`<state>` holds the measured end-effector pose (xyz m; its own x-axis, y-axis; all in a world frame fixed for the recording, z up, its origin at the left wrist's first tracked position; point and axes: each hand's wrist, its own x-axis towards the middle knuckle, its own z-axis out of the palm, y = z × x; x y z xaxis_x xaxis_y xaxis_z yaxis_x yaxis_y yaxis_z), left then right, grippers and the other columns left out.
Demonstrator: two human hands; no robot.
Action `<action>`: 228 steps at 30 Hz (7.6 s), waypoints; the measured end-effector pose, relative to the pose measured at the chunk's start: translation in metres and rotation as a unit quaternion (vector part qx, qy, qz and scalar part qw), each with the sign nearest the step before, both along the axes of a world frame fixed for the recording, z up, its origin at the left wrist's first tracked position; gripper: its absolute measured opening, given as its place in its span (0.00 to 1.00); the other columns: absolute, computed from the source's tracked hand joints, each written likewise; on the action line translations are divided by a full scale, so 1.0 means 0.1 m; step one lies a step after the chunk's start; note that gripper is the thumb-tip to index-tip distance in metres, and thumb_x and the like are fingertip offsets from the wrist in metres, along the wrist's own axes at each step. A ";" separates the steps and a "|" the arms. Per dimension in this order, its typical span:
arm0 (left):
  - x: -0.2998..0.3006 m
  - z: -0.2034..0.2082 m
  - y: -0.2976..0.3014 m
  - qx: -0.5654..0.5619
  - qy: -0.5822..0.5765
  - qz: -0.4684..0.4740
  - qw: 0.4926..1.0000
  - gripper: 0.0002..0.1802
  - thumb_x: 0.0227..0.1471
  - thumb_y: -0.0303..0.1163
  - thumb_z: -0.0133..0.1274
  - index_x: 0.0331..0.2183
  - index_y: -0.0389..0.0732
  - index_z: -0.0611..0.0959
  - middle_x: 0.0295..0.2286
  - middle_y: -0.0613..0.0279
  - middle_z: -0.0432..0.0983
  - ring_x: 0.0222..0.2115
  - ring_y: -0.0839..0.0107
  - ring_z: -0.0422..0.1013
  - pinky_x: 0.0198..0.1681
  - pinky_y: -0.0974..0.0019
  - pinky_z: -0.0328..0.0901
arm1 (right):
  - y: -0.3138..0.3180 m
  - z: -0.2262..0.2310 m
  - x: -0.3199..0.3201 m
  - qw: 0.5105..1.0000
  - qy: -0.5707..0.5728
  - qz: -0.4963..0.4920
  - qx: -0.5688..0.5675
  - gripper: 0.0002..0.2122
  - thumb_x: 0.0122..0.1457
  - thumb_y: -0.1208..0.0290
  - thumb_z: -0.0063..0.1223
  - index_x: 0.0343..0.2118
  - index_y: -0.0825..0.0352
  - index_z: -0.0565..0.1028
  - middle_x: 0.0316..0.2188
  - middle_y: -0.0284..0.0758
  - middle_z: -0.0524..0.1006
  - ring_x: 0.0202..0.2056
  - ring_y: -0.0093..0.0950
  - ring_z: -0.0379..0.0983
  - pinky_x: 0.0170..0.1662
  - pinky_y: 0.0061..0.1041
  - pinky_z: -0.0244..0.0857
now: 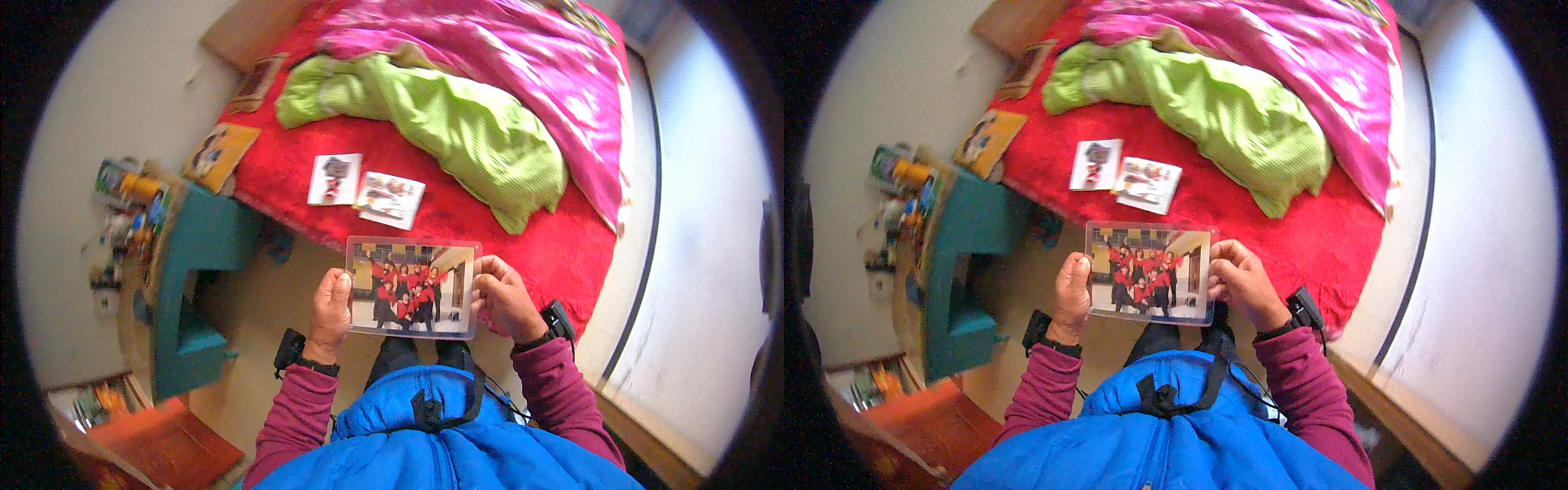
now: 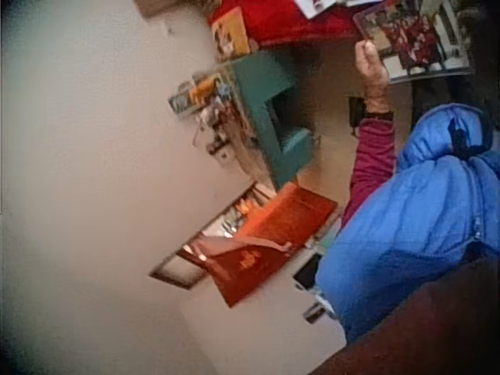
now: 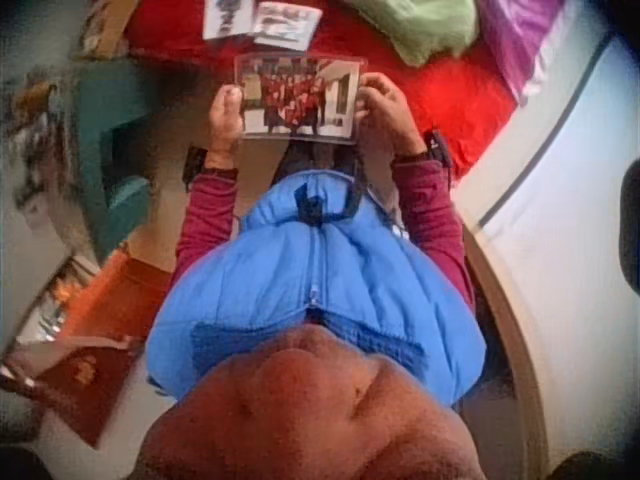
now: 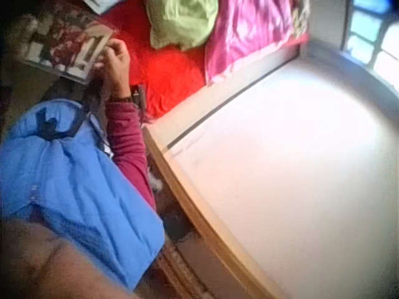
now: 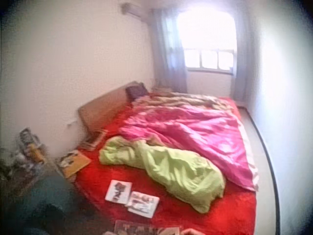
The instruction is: The person picks up a printed photograph and a clear plastic frame from a bed, then moves to a table. They insert the photograph into the frame, align the edges, and secure the frame by snapping the back panel into place. The completed framed photo is then placed on the table.
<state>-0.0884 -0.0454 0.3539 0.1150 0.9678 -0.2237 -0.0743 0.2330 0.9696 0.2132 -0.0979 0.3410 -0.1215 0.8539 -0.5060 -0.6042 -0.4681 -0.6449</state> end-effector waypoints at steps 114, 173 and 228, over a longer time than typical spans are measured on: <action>-12.19 1.42 1.35 0.130 0.743 -0.237 0.612 0.04 0.47 0.29 0.51 0.27 0.41 0.80 0.29 0.55 0.76 0.32 0.55 0.76 0.32 0.53 0.71 | 2.18 0.80 -12.72 0.513 -0.496 0.327 0.620 0.07 0.52 0.70 0.55 0.28 0.64 0.69 0.26 0.36 0.70 0.29 0.36 0.74 0.29 0.36 0.70; -14.00 2.34 -0.46 -0.180 0.395 0.252 0.865 0.08 0.58 0.31 0.49 0.29 0.38 0.77 0.24 0.66 0.74 0.24 0.79 0.69 0.29 0.73 0.64 | 1.72 1.01 -13.05 0.570 -0.477 0.304 0.596 0.04 0.51 0.74 0.57 0.29 0.64 0.74 0.24 0.36 0.73 0.27 0.38 0.75 0.29 0.36 0.70; -14.85 0.72 -0.63 -0.222 0.021 0.353 0.909 0.13 0.59 0.33 0.52 0.42 0.35 0.81 0.30 0.64 0.77 0.29 0.74 0.72 0.34 0.70 0.66 | 1.24 1.04 -13.75 0.542 -0.525 0.344 0.559 0.07 0.47 0.74 0.61 0.31 0.63 0.75 0.23 0.34 0.73 0.25 0.34 0.73 0.27 0.33 0.69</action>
<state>-1.5730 -0.1083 0.4263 -0.5168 0.6107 -0.6001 -0.3225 0.5104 0.7972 -1.1615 0.0262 0.4447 -0.7519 0.6337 0.1817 0.4406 0.6881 -0.5765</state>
